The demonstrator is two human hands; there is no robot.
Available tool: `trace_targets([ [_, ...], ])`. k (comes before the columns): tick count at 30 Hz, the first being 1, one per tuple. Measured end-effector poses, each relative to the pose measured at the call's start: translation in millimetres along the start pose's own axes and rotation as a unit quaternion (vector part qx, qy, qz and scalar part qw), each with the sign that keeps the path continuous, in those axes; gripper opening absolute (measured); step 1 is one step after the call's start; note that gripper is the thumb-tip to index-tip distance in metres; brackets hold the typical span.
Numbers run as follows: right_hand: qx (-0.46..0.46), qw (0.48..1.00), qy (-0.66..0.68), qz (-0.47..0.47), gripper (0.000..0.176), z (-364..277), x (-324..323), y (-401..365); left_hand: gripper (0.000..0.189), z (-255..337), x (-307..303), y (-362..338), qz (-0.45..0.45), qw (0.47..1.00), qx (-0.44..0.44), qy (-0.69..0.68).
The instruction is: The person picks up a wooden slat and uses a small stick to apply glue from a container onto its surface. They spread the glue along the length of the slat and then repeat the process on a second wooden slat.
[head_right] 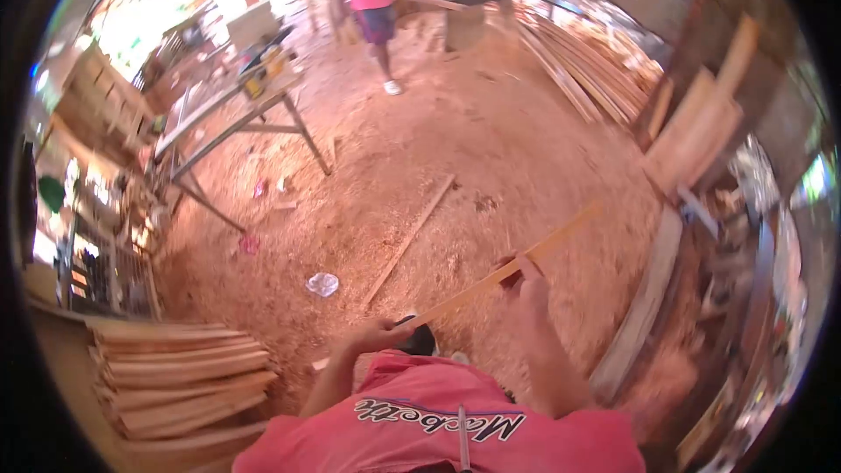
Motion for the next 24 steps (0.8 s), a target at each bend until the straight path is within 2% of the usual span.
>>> trace_targets([
  [1,0.009,1.000,-0.019,-0.014,0.014,-12.5,8.9,43.6,0.065,12.0,-20.9,20.2,0.008,1.000,0.000,-0.024],
  [3,-0.031,0.998,0.041,-0.035,0.015,-23.9,27.1,102.1,0.062,16.0,-64.1,29.3,0.027,0.995,-0.032,0.095],
  [4,-0.023,0.998,0.033,-0.043,0.015,-22.2,32.5,127.8,0.062,4.4,-78.8,48.5,0.031,0.996,-0.035,0.082],
  [7,-0.015,0.998,0.033,0.043,0.013,-11.7,53.2,209.5,0.056,-21.4,-124.6,125.9,0.067,0.994,-0.038,0.079],
  [8,-0.015,0.999,0.022,0.036,0.013,-3.6,53.7,234.9,0.051,-17.8,-141.6,147.7,0.107,0.991,-0.031,0.080],
  [10,-0.016,0.968,-0.116,0.224,0.014,17.0,49.1,294.6,0.046,1.4,-193.4,192.0,0.160,0.984,-0.012,0.078],
  [11,-0.024,0.967,-0.124,0.222,0.014,18.0,51.6,320.8,0.042,13.4,-212.1,211.3,0.202,0.973,-0.010,0.110],
  [12,0.005,0.958,-0.122,0.260,0.014,18.6,53.2,343.0,0.037,31.3,-229.7,221.6,0.241,0.960,-0.012,0.140],
  [14,0.049,0.944,-0.119,0.303,0.014,21.9,68.2,380.6,0.033,66.4,-282.2,246.2,0.282,0.950,0.040,0.127],
  [16,-0.019,0.978,-0.160,0.132,0.020,16.2,106.2,409.6,0.033,99.1,-332.5,265.3,0.283,0.948,0.072,0.124],
  [17,-0.010,0.978,-0.149,0.143,0.020,14.8,124.3,421.2,0.033,115.0,-355.1,272.2,0.271,0.947,0.095,0.143],
  [18,0.004,0.961,-0.252,0.114,0.017,9.7,145.3,437.5,0.033,121.1,-373.7,285.4,0.263,0.947,0.093,0.157],
  [19,0.014,0.932,-0.353,0.082,0.015,8.0,157.5,455.8,0.040,128.8,-393.7,300.8,0.277,0.934,0.144,0.176],
  [20,0.014,0.935,-0.343,0.090,0.015,12.6,158.1,478.3,0.046,136.7,-413.6,316.9,0.288,0.917,0.198,0.193],
  [21,-0.023,0.871,-0.488,0.047,0.012,17.5,160.9,503.9,0.049,143.4,-429.7,329.1,0.298,0.916,0.191,0.188],
  [22,-0.057,0.781,-0.622,0.002,0.010,24.1,164.0,527.8,0.049,146.3,-446.8,343.1,0.294,0.916,0.193,0.195],
  [23,-0.056,0.784,-0.618,0.005,0.010,29.3,178.7,542.4,0.046,147.7,-463.9,356.9,0.290,0.922,0.168,0.197],
  [24,-0.119,0.797,-0.592,-0.006,0.011,34.3,203.1,555.2,0.044,149.7,-483.1,370.7,0.289,0.926,0.140,0.198],
])
Point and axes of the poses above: each hand's wrist, its own y-axis towards the middle knuckle, its own x-axis out of the palm, z = x × y, the point moved 1 cm from there along y, towards the middle knuckle, and after that the axes turned 3 degrees about -x, right-handed, at the moved point
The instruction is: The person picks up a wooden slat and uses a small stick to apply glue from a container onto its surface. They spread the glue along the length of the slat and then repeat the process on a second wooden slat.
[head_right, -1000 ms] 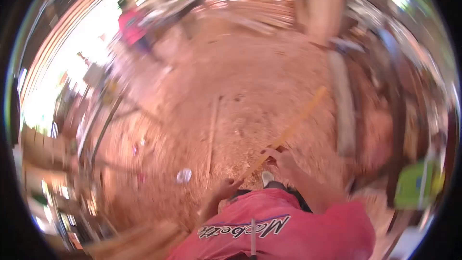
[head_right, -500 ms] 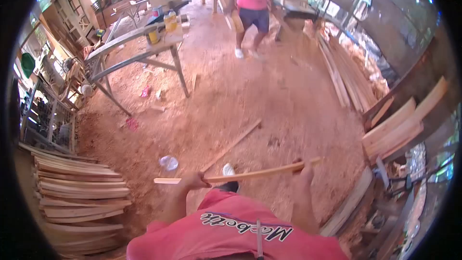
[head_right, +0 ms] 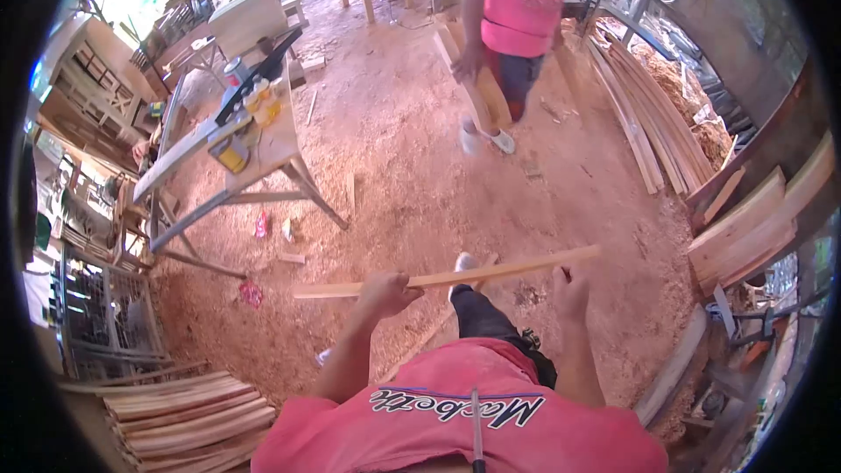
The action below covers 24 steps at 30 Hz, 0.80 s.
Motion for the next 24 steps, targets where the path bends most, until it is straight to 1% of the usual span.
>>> trace_targets([
  [1,-0.057,0.997,0.031,0.030,0.012,-20.5,16.8,18.3,0.044,-7.7,-10.1,19.3,0.002,1.000,-0.002,0.007],
  [2,-0.058,0.997,0.041,0.028,0.012,-40.6,35.1,35.1,0.040,-11.5,-26.8,34.4,0.009,0.999,-0.024,0.025],
  [3,-0.126,0.991,0.035,0.003,0.016,-64.3,54.0,53.0,0.036,-16.0,-44.4,53.8,0.017,0.998,-0.047,0.044],
  [4,-0.200,0.979,0.027,-0.020,0.021,-82.7,74.3,79.9,0.036,-24.2,-62.3,78.8,0.024,0.997,-0.051,0.051],
  [6,-0.259,0.953,0.062,-0.141,0.035,-78.7,135.9,139.4,0.028,-36.8,-96.9,115.8,0.046,0.995,-0.056,0.073],
  [8,-0.336,0.898,0.027,-0.283,0.045,-125.9,184.8,192.1,0.025,-37.1,-141.1,163.1,0.053,0.990,-0.080,0.106],
  [9,-0.339,0.894,0.042,-0.291,0.045,-145.1,208.1,208.6,0.022,-40.3,-163.7,176.4,0.040,0.985,-0.095,0.137],
  [10,-0.322,0.840,0.009,-0.436,0.044,-169.0,234.6,233.6,0.022,-42.9,-190.3,194.5,0.048,0.982,-0.103,0.150],
  [11,-0.299,0.766,-0.032,-0.568,0.044,-191.8,258.1,257.3,0.021,-42.8,-214.2,212.3,0.082,0.982,-0.081,0.152],
  [12,-0.300,0.762,-0.030,-0.573,0.044,-208.9,281.5,277.3,0.020,-42.7,-227.8,226.5,0.109,0.982,-0.060,0.144],
  [14,-0.324,0.783,-0.109,-0.519,0.038,-229.4,322.2,313.6,0.013,-53.8,-253.6,262.8,0.198,0.969,-0.040,0.142],
  [15,-0.323,0.779,-0.116,-0.525,0.038,-238.1,331.8,328.3,0.005,-48.3,-273.6,279.0,0.311,0.944,0.078,0.074],
  [16,-0.304,0.794,-0.067,-0.523,0.037,-248.9,342.9,346.8,0.005,-53.4,-271.6,298.7,0.315,0.944,0.074,0.070],
  [17,-0.287,0.807,-0.015,-0.516,0.037,-261.8,356.5,369.0,0.013,-61.0,-266.1,316.5,0.412,0.905,0.096,-0.039],
  [18,-0.288,0.806,-0.017,-0.516,0.037,-274.0,367.1,388.6,0.022,-72.3,-259.9,332.2,0.498,0.846,0.117,-0.147],
  [19,-0.266,0.826,0.027,-0.496,0.034,-285.7,373.9,407.8,0.029,-87.1,-252.2,350.4,0.502,0.838,0.134,-0.166],
  [20,-0.245,0.843,0.068,-0.473,0.032,-296.7,381.6,428.1,0.021,-94.2,-251.9,372.1,0.512,0.844,0.090,-0.132],
  [21,-0.245,0.843,0.061,-0.475,0.032,-307.6,394.6,453.2,0.019,-109.1,-246.5,401.1,0.479,0.861,0.054,-0.163],
  [22,-0.216,0.853,0.098,-0.464,0.029,-320.0,408.7,479.3,0.020,-127.2,-239.5,432.0,0.443,0.875,0.016,-0.195],
  [23,-0.187,0.863,0.134,-0.451,0.027,-331.1,423.9,502.1,0.020,-140.3,-239.3,463.9,0.445,0.872,0.014,-0.202],
  [24,-0.187,0.864,0.125,-0.451,0.027,-340.9,441.9,520.8,0.023,-154.3,-241.4,498.9,0.370,0.891,-0.030,-0.262],
])
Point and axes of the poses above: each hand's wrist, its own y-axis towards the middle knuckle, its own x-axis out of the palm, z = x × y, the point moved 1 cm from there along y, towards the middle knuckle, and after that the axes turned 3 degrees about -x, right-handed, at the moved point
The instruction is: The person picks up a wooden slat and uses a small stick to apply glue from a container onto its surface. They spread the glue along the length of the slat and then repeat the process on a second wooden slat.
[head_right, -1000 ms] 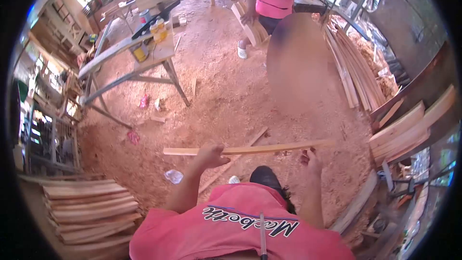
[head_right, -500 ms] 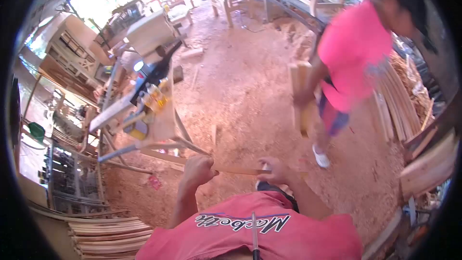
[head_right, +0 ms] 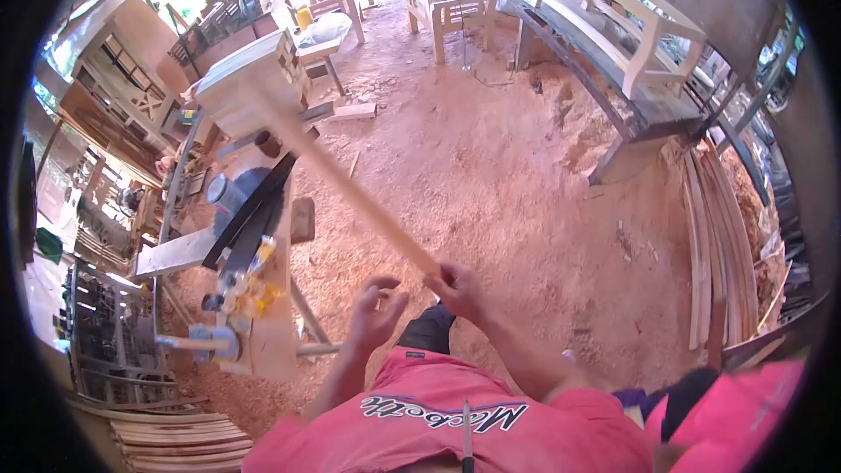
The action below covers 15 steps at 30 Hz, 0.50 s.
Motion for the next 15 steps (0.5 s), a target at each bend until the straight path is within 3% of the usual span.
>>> trace_targets([
  [1,-0.037,0.994,0.091,0.055,0.024,-1.6,-7.0,29.8,0.026,-18.2,12.6,31.5,-0.064,0.994,-0.077,-0.034],
  [2,-0.081,0.975,0.176,0.107,0.021,-7.1,-21.2,65.9,0.039,-47.2,27.7,60.1,-0.114,0.992,-0.057,-0.009],
  [4,-0.124,0.968,0.200,0.081,0.018,-29.7,-47.3,125.1,0.052,-58.3,47.5,125.7,-0.144,0.986,-0.044,0.067],
  [5,-0.132,0.948,0.262,0.120,0.017,-52.8,-60.3,152.3,0.052,-57.7,50.4,154.4,-0.138,0.987,-0.051,0.059],
  [7,-0.159,0.913,0.332,0.175,0.023,-90.3,-92.3,207.4,0.051,-59.9,54.7,217.3,-0.241,0.967,-0.085,0.020],
  [10,-0.180,0.869,0.391,0.245,0.029,-131.7,-154.6,262.9,0.043,-85.0,54.3,284.6,-0.258,0.953,-0.146,0.068],
  [11,-0.153,0.832,0.428,0.316,0.031,-142.0,-169.2,274.9,0.037,-99.9,53.5,298.9,-0.257,0.953,-0.159,0.027],
  [13,-0.176,0.819,0.460,0.294,0.028,-123.1,-219.2,295.9,0.034,-121.2,42.9,325.2,-0.298,0.943,-0.144,0.013],
  [15,-0.149,0.804,0.448,0.360,0.025,-104.7,-259.0,315.8,0.033,-139.1,30.3,354.0,-0.369,0.918,-0.136,0.051],
])
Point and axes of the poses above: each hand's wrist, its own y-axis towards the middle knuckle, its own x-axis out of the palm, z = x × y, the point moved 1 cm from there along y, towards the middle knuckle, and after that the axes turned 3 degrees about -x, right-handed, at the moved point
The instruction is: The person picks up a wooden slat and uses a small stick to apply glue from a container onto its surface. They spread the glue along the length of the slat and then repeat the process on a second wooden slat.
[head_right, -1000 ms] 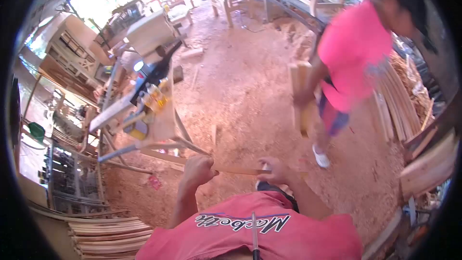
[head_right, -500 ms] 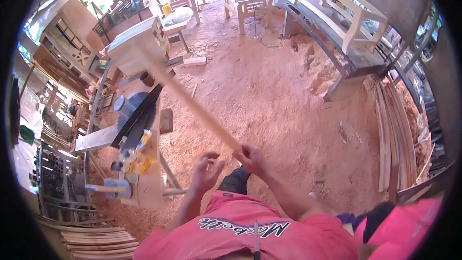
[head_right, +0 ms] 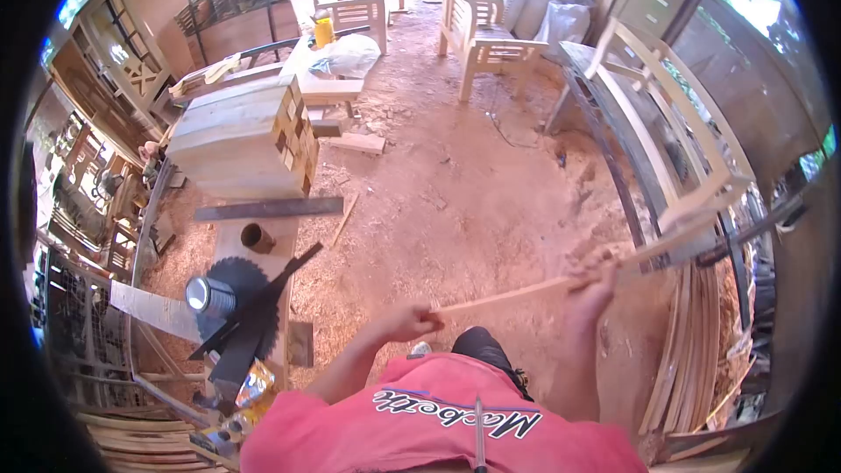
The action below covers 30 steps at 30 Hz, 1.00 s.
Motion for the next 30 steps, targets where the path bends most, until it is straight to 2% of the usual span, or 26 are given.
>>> trace_targets([
  [2,0.022,0.998,0.023,0.063,0.022,-1.4,-19.1,42.8,0.035,-9.8,-21.2,13.4,-0.033,0.998,-0.026,-0.040],
  [3,0.030,0.997,0.024,0.061,0.022,2.9,-25.0,63.2,0.037,-18.1,-28.4,24.9,-0.050,0.996,-0.027,-0.076],
  [5,-0.010,0.984,-0.085,0.157,0.021,20.2,-27.0,104.7,0.036,-13.4,-52.0,49.7,-0.049,0.992,-0.076,-0.090],
  [6,-0.002,0.985,-0.080,0.155,0.021,37.0,-19.1,129.5,0.035,-13.3,-65.8,65.0,-0.050,0.987,-0.115,-0.100],
  [9,0.022,0.976,-0.087,0.196,0.021,82.5,0.2,211.5,0.032,-29.8,-99.7,120.6,0.011,0.993,-0.096,-0.071],
  [11,0.112,0.986,-0.055,0.113,0.019,136.4,1.2,292.2,0.027,-23.3,-145.2,151.8,0.043,0.985,-0.137,-0.094],
  [12,0.099,0.986,-0.070,0.111,0.017,179.2,1.2,339.1,0.029,-22.4,-170.9,165.1,0.061,0.981,-0.160,-0.088],
  [14,0.140,0.982,-0.101,0.074,0.016,232.9,49.7,395.5,0.029,1.4,-229.7,180.0,0.093,0.965,-0.227,-0.095],
  [15,0.191,0.974,-0.118,0.038,0.016,250.9,104.9,402.2,0.027,21.0,-259.6,179.5,0.108,0.952,-0.267,-0.106],
  [17,0.263,0.955,-0.123,-0.052,0.018,294.2,174.6,427.3,0.026,24.9,-288.4,167.8,0.294,0.946,-0.074,-0.118],
  [18,0.294,0.944,-0.103,-0.107,0.021,321.4,202.5,438.8,0.030,38.3,-304.6,158.2,0.313,0.934,-0.064,-0.160],
  [19,0.323,0.929,-0.081,-0.161,0.025,349.4,230.2,447.2,0.034,58.0,-321.5,146.7,0.333,0.920,-0.051,-0.200],
  [21,0.349,0.894,-0.131,-0.247,0.030,378.7,301.2,436.9,0.042,90.5,-343.7,123.0,0.370,0.881,-0.082,-0.284],
  [23,0.483,0.853,-0.066,-0.189,0.033,419.5,355.9,420.5,0.045,88.7,-346.0,114.8,0.513,0.816,0.101,-0.247],
  [25,0.540,0.802,-0.055,-0.249,0.031,458.8,405.6,403.9,0.046,78.5,-355.9,113.4,0.617,0.759,0.146,-0.147],
  [27,0.581,0.756,-0.101,-0.284,0.034,508.2,449.7,386.1,0.048,74.5,-366.7,117.2,0.712,0.692,0.069,-0.099],
  [28,0.587,0.704,-0.139,-0.374,0.033,523.5,475.3,379.3,0.042,67.9,-372.7,112.4,0.713,0.701,0.000,0.027],
  [29,0.588,0.641,-0.181,-0.457,0.034,533.1,495.3,375.4,0.042,49.5,-365.7,98.0,0.716,0.698,-0.003,0.023],
  [30,0.574,0.567,-0.202,-0.555,0.036,546.5,509.1,373.7,0.040,22.5,-346.0,77.9,0.772,0.635,0.010,-0.014],
])
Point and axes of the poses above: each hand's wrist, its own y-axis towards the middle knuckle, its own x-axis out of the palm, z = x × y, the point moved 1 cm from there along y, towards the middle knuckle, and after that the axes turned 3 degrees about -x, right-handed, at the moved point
